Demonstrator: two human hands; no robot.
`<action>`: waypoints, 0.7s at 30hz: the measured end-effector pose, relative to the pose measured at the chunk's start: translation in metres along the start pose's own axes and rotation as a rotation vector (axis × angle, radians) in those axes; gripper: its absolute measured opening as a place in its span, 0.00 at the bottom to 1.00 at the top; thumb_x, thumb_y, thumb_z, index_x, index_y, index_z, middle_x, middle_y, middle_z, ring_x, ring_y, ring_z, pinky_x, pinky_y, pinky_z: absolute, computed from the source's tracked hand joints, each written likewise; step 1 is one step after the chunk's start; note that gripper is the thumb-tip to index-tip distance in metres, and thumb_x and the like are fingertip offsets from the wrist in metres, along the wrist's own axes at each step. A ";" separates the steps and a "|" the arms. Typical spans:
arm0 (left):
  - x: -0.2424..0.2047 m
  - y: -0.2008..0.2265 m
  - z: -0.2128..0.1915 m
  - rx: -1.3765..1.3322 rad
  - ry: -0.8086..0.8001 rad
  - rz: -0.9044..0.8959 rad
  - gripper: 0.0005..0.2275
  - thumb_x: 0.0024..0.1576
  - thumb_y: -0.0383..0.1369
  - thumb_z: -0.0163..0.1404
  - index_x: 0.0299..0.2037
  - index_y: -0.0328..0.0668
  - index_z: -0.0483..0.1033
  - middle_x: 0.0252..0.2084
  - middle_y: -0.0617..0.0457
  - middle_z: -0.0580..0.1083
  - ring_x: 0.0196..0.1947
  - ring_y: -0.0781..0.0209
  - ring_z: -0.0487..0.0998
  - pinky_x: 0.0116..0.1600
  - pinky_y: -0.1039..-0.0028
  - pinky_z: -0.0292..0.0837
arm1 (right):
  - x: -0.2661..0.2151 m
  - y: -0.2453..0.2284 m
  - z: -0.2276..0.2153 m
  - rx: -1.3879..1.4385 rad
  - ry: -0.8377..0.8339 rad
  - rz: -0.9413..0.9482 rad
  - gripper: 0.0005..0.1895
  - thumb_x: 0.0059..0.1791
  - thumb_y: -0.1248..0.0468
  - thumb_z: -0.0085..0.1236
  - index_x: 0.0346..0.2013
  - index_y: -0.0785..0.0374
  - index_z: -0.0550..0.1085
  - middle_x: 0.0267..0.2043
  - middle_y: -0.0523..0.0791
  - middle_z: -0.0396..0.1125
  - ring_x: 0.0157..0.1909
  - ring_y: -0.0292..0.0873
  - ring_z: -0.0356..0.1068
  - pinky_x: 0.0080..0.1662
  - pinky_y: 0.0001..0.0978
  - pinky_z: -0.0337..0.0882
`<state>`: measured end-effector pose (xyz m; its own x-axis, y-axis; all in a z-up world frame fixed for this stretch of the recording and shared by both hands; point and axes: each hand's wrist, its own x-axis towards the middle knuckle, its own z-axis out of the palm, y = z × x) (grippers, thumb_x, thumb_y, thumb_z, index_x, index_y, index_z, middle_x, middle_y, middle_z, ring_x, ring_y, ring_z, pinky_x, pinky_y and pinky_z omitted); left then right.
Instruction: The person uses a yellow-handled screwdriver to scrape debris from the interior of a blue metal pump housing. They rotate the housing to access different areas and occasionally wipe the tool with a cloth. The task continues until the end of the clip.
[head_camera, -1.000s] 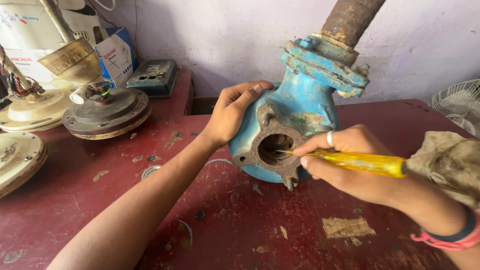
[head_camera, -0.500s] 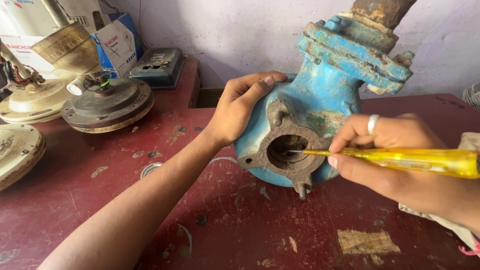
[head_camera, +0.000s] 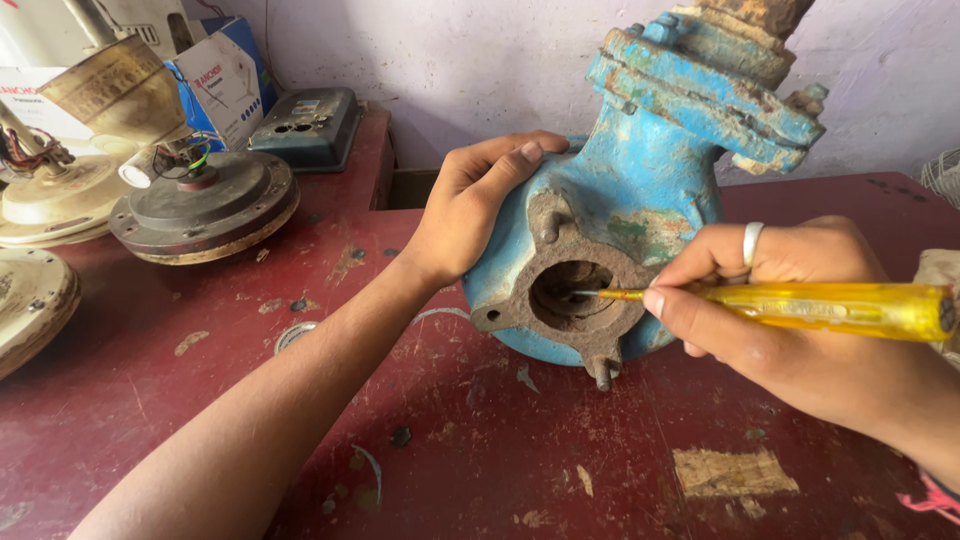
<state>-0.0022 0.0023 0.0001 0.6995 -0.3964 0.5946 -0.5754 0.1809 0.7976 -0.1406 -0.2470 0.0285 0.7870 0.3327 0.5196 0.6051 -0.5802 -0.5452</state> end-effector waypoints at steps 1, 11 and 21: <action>0.001 0.000 0.000 -0.006 0.003 -0.008 0.16 0.69 0.37 0.43 0.55 0.32 0.79 0.49 0.47 0.80 0.49 0.63 0.79 0.58 0.72 0.75 | 0.000 0.000 0.002 0.034 0.013 -0.054 0.04 0.48 0.66 0.64 0.31 0.64 0.81 0.23 0.39 0.73 0.22 0.29 0.72 0.22 0.17 0.69; 0.000 -0.003 -0.001 -0.029 0.025 0.025 0.15 0.68 0.35 0.44 0.54 0.29 0.79 0.52 0.48 0.79 0.53 0.63 0.76 0.62 0.72 0.70 | -0.005 0.014 0.031 0.089 0.183 -0.285 0.12 0.47 0.66 0.56 0.19 0.63 0.71 0.13 0.38 0.60 0.14 0.28 0.56 0.21 0.27 0.53; -0.014 -0.016 -0.011 -0.074 0.209 0.055 0.14 0.67 0.31 0.43 0.51 0.28 0.80 0.56 0.47 0.78 0.57 0.61 0.76 0.65 0.70 0.68 | -0.003 0.013 0.053 0.191 0.239 -0.302 0.12 0.50 0.68 0.55 0.22 0.65 0.69 0.16 0.40 0.59 0.17 0.29 0.57 0.23 0.28 0.55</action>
<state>0.0015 0.0151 -0.0199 0.7451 -0.1906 0.6391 -0.5875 0.2659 0.7643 -0.1282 -0.2162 -0.0147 0.5346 0.2720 0.8001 0.8333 -0.3272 -0.4456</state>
